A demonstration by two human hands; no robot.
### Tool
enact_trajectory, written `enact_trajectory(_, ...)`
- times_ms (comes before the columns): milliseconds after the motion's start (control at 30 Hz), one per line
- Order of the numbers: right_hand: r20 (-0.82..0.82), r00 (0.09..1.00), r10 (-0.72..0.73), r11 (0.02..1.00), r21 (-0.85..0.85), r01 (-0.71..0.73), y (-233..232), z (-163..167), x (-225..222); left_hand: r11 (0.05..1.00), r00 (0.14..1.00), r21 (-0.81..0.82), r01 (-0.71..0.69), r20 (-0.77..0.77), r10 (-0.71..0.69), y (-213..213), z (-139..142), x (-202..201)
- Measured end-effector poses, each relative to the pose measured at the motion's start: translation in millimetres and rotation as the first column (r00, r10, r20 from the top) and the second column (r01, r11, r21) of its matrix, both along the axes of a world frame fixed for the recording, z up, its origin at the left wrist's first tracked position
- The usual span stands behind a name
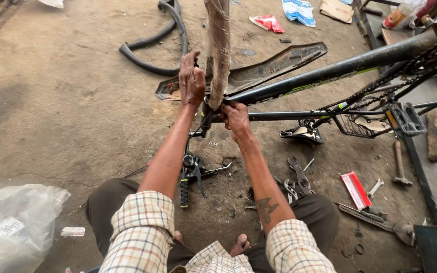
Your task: The person sits on the ground and works on a bicycle frame, using a wrench to tighten bolts on the front fork area. They handle a metal mudguard, aligning it with the frame and securing it with bolts and a wrench.
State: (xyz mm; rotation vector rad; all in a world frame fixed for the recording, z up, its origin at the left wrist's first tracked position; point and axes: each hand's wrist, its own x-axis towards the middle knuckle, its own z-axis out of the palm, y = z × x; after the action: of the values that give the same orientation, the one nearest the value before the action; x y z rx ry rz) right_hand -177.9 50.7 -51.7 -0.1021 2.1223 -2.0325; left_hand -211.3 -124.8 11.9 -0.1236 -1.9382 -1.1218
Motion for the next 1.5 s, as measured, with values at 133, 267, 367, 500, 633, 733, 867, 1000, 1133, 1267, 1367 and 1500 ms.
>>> enact_trajectory(133,-0.279,0.959,-0.047,0.954,0.272,0.126,-2,-24,23,0.999,1.0,0.034,0.007,-0.005,-0.006,1,-2,0)
enact_trajectory(267,-0.571,0.82,-0.051,0.907,0.318,0.277,-9,-48,25,0.999,0.999,0.049,0.019,-0.039,-0.017,3,-4,0)
enact_trajectory(367,-0.814,0.581,-0.007,0.922,0.219,0.318,-12,-52,20,0.994,0.997,0.108,-0.002,0.075,-0.006,4,-5,-1)
enact_trajectory(500,-0.769,0.639,-0.019,0.905,0.258,0.338,-14,-52,20,0.999,0.999,0.024,-0.02,-0.035,0.021,6,-7,1)
enact_trajectory(633,-0.816,0.571,-0.088,0.926,0.145,0.349,-21,-51,23,0.997,0.995,0.081,-0.013,0.097,0.005,7,-5,5)
enact_trajectory(733,-0.763,0.632,-0.136,0.946,0.089,0.31,-27,-49,23,0.998,0.998,0.053,-0.02,0.066,0.017,8,-2,5)
enact_trajectory(867,-0.654,0.723,-0.222,0.972,-0.206,0.112,-37,-47,19,0.996,0.995,0.09,-0.011,0.105,0.002,7,-2,1)
enact_trajectory(1000,-0.495,0.803,-0.332,0.869,-0.491,0.057,-48,-49,12,0.998,0.996,-0.029,-0.054,0.068,0.056,6,-7,-3)
enact_trajectory(1133,-0.408,0.876,-0.257,0.923,-0.372,0.097,-44,-50,10,0.999,0.991,0.032,-0.021,0.134,0.017,5,-9,-3)
enact_trajectory(1267,-0.542,0.839,-0.043,0.969,0.181,0.166,-17,-44,11,1.0,1.0,-0.015,-0.007,-0.002,0.007,6,-10,-1)
enact_trajectory(1367,-0.526,0.832,0.173,0.917,0.395,0.059,2,-32,1,0.998,0.998,-0.033,-0.052,0.03,0.053,7,-8,1)
enact_trajectory(1500,-0.028,0.998,0.061,0.997,-0.038,-0.062,4,-26,-10,0.995,0.995,0.101,-0.006,0.098,-0.003,8,-9,5)
